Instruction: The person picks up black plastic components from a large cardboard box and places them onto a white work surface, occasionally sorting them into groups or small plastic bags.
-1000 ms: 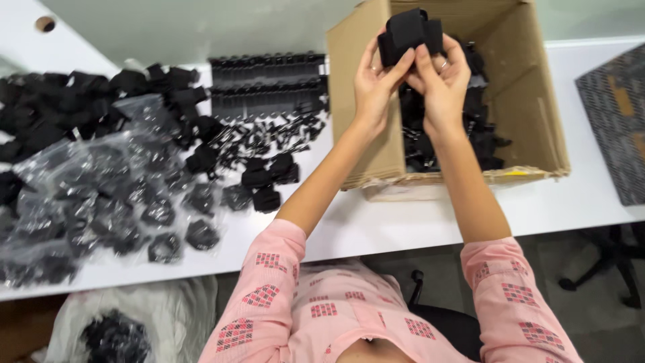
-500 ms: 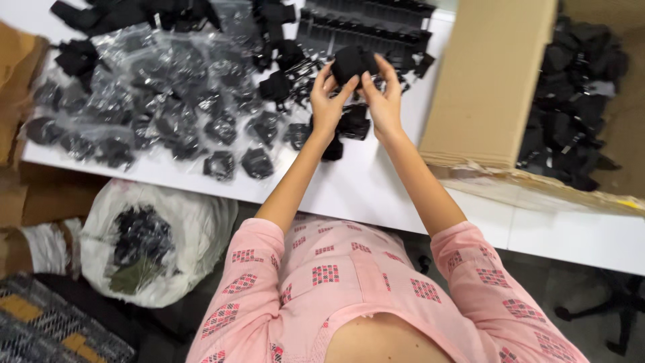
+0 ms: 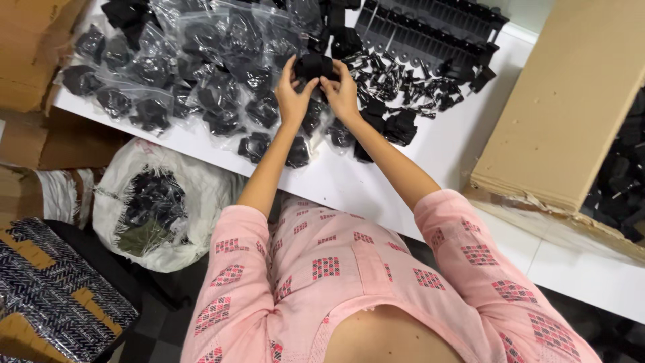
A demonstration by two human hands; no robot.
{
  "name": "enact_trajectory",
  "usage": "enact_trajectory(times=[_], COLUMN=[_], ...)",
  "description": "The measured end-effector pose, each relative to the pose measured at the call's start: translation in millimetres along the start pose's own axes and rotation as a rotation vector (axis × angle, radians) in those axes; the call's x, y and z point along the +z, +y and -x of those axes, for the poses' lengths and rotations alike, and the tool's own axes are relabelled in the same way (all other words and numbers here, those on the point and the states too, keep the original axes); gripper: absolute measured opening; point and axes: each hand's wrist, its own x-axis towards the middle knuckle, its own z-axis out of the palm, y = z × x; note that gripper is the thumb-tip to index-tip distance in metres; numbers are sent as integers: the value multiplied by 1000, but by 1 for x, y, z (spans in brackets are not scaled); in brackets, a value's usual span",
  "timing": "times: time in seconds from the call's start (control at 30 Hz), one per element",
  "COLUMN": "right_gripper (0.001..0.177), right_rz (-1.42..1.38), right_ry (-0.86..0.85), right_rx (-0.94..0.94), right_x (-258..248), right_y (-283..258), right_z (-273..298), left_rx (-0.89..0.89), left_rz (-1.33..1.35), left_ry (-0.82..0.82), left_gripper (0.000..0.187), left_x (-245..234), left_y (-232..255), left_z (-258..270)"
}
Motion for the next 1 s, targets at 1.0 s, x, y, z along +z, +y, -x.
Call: enact_trajectory(times=[1.0], right_gripper=[53], right_rz=[-35], right_ry=[-51], right_rx=[20], right_x=[-137], right_y=[-172], right_z=[69], left_rx=[247], left_rz=[14], left_ry=[-315], left_gripper=[42], left_x=[117], left_y=[130], left_z=[50])
